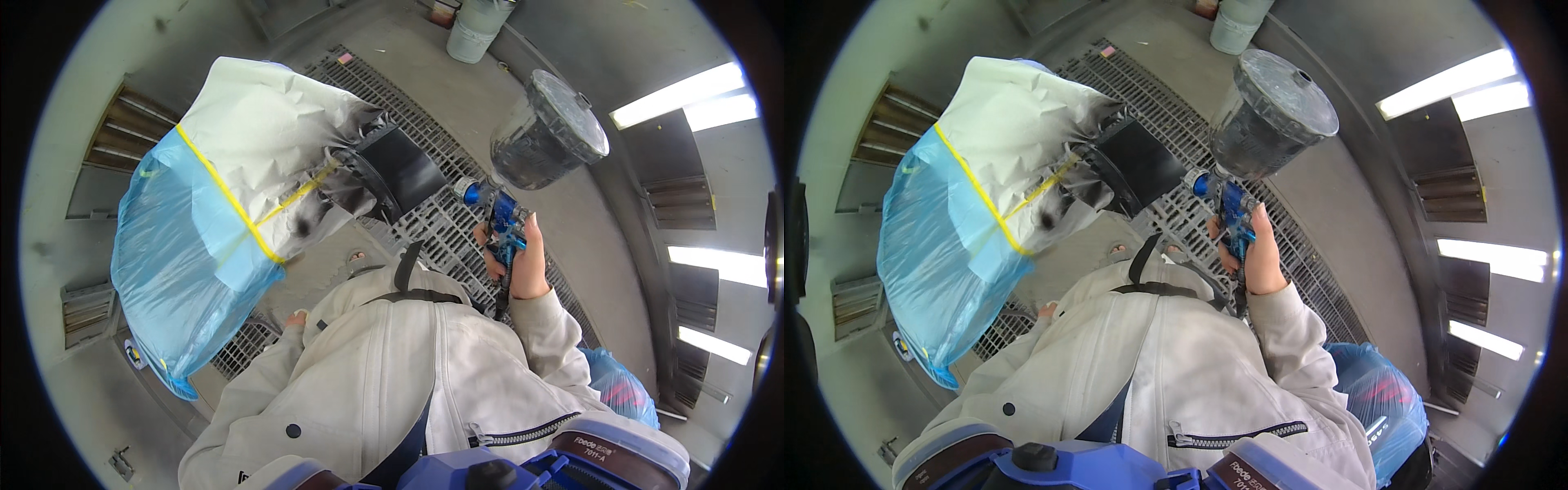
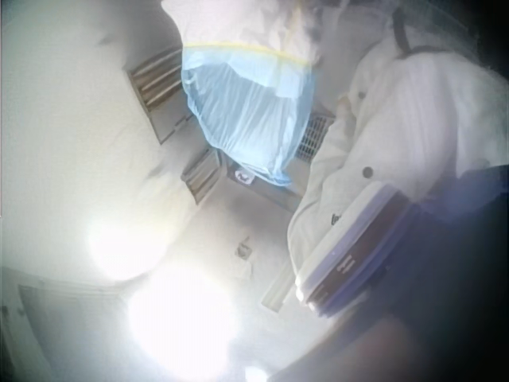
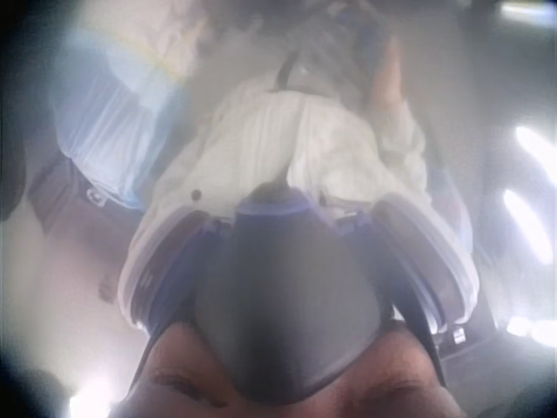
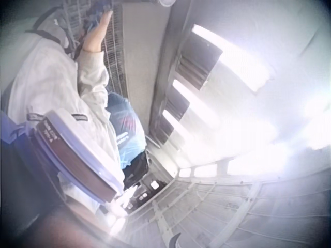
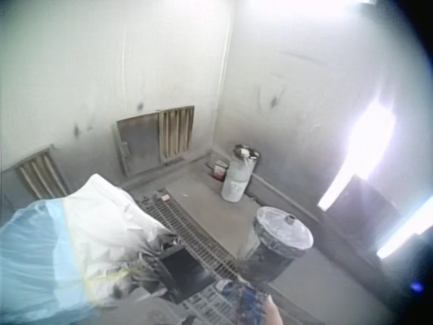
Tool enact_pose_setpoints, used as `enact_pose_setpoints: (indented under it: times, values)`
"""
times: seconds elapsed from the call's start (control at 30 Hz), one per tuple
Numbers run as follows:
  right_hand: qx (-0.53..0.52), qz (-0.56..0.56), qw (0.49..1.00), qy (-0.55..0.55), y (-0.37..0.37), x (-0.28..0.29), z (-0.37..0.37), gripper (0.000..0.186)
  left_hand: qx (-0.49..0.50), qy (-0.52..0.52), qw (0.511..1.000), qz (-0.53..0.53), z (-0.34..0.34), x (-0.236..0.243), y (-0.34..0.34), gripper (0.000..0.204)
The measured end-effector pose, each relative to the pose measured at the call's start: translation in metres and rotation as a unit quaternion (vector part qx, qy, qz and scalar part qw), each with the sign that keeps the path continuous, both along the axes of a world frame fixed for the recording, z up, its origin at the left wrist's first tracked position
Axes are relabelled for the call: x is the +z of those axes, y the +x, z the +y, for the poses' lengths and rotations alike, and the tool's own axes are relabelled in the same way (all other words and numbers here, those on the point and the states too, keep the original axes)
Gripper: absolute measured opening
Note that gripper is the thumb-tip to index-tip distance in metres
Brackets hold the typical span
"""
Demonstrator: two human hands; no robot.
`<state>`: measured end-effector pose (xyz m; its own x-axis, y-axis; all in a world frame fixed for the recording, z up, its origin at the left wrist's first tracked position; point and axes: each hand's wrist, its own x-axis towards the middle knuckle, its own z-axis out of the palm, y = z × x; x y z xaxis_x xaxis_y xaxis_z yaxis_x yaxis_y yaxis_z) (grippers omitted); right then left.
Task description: The person uses a spray gun to apply paint to a car bumper in a paint booth. They repeatedly wipe the surface with a cloth between spray passes and adjust their position to cover different areas of the bumper.
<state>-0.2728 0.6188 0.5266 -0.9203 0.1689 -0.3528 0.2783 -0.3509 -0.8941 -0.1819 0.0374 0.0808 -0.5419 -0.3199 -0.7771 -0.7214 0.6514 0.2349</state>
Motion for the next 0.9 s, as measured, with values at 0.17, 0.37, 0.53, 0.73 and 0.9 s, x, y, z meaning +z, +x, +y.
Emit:
enact_pose_setpoints:
  times: [0.17, 0.37, 0.53, 0.73, 0.9]
  values:
    - [0.042, 0.0, 0.999, -0.013, -0.002, -0.005, 0.024, 0.079, -0.018, -0.049, 0.997, 0.054, 0.059, 0.055, -0.014, 0.105]
    - [0.076, 0.017, 0.997, -0.008, 0.002, -0.013, 0.047, 0.08, -0.073, -0.022, 0.997, 0.019, 0.117, 0.104, -0.006, 0.09]
    - [0.099, 0.029, 0.995, 0.004, -0.001, -0.018, 0.055, 0.08, -0.124, -0.022, 0.992, 0.017, 0.124, 0.08, 0.041, 0.087]
    - [0.098, 0.081, 0.992, -0.021, -0.017, 0.001, 0.057, 0.079, -0.074, -0.077, 0.993, -0.052, 0.128, 0.042, 0.096, 0.094]
    - [0.097, 0.089, 0.991, -0.016, -0.013, 0.01, 0.051, 0.081, 0.015, 0.006, 0.999, -0.03, 0.136, 0.057, 0.101, 0.088]
